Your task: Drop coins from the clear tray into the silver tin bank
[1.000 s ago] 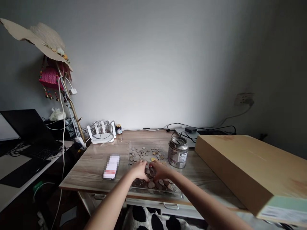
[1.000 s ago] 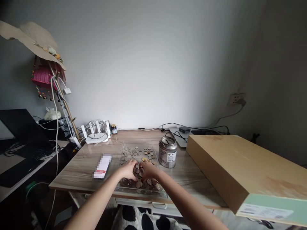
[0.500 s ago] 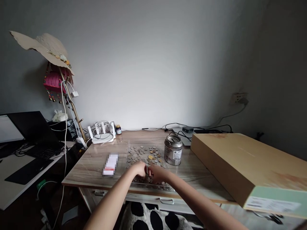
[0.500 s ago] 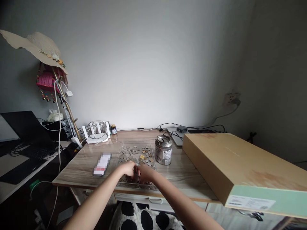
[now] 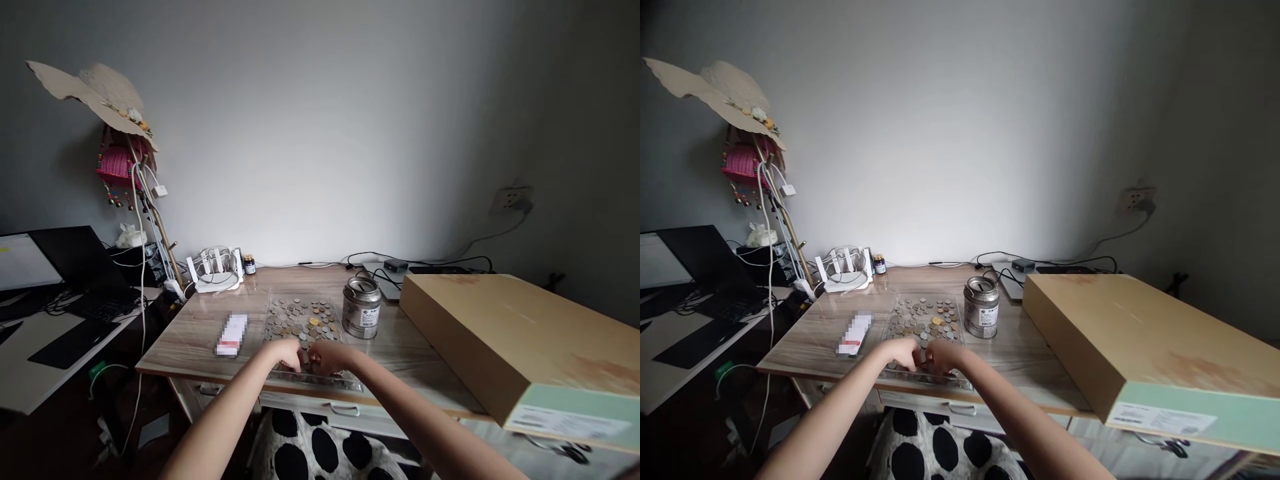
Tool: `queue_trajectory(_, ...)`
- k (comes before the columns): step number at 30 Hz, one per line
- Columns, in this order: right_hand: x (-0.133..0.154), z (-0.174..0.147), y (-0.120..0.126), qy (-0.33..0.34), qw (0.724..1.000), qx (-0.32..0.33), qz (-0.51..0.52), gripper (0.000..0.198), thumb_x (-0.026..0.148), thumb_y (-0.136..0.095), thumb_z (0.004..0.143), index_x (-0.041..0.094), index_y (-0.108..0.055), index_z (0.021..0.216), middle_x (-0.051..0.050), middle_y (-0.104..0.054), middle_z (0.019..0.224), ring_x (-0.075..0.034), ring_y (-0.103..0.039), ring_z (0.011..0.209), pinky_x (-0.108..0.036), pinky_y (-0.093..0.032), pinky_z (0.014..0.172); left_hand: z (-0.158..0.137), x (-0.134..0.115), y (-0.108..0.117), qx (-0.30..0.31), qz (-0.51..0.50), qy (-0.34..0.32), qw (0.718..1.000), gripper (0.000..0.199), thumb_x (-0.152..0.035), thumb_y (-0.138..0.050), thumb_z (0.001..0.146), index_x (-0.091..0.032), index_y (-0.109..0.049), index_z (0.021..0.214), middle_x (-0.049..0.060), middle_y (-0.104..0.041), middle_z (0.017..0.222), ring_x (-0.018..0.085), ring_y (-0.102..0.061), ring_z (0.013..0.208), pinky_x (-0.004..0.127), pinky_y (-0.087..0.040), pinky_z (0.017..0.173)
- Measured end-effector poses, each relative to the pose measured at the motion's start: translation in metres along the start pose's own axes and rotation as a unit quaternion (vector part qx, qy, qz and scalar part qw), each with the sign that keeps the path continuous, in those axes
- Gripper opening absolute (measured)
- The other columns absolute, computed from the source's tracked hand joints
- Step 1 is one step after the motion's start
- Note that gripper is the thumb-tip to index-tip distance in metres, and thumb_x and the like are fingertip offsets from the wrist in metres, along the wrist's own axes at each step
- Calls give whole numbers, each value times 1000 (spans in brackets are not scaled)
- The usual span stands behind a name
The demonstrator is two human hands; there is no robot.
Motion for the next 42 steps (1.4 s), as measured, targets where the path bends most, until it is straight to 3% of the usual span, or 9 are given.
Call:
queue_trajectory(5,-13,2,-11,-3,988,75,137,23,13,-58,51,16,-64,73,5,-55,53,-8,-51,47,-19,-43,47,3,5,-12,28,-165,25,986,18,-3,-70,42,-15,-59,50,-3,-55,43,15,-54,41,29,-47,51)
queue_trajectory(9,-31,6,-12,-19,974,34,225,17,15,-59,52,15,-63,69,4,-55,50,-8,-53,47,-17,-44,46,7,16,-12,-68,-352,23,933,18,1,-66,50,-13,-56,54,-4,-53,46,11,-53,43,26,-48,54)
queue_trajectory(13,-45,9,7,-25,955,-59,291,17,18,-57,58,13,-63,73,1,-60,58,-7,-55,50,-18,-47,52,14,25,-6,-162,-559,5,813,14,-1,-57,65,-14,-53,70,-2,-55,59,8,-56,53,24,-49,62)
queue_trajectory(21,-9,27,59,-2,949,-202,243,20,13,-55,59,12,-66,75,-3,-65,66,-11,-56,55,-19,-42,50,38,-12,-10,-155,-796,-45,584,14,-14,-41,78,-14,-52,71,5,-57,63,13,-58,60,29,-50,62)
queue_trajectory(23,-1,27,63,-5,948,-240,207,16,15,-55,60,12,-66,70,-4,-64,63,-13,-56,56,-21,-41,51,40,-16,-16,-132,-872,-55,467,14,-14,-41,78,-14,-53,71,5,-59,63,14,-58,60,29,-50,61)
queue_trajectory(25,3,23,63,-4,945,-274,180,16,19,-53,64,12,-67,65,-5,-64,62,-14,-56,60,-22,-40,54,41,-14,-19,-138,-892,-39,428,12,-12,-43,76,-14,-52,70,5,-59,63,13,-58,58,26,-49,57)
queue_trajectory(33,-3,-1,64,35,937,-333,98,22,26,-50,70,16,-67,58,-4,-66,70,-13,-57,65,-19,-38,61,36,-12,-27,-113,-889,-5,443,9,-14,-44,71,-15,-48,64,4,-55,57,14,-56,54,28,-49,56)
queue_trajectory(37,-3,-9,63,40,936,-341,80,25,27,-49,72,16,-65,55,-3,-65,67,-12,-56,62,-19,-38,58,35,-9,-27,-140,-899,-14,414,12,-14,-43,74,-13,-49,64,7,-57,59,14,-57,54,27,-51,58)
queue_trajectory(42,-20,-53,116,-45,878,-476,17,27,31,-41,78,18,-65,74,-5,-64,81,-12,-55,62,-21,-37,55,32,-11,-29,-115,-894,-21,433,10,-11,-43,73,-9,-52,69,12,-60,65,18,-62,63,26,-50,54)
Point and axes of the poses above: each hand's wrist, its own z-axis towards the middle knuckle, its own y-axis out of the back of the hand, x = y × z, the point moved 7 cm from there along z, towards the middle knuckle
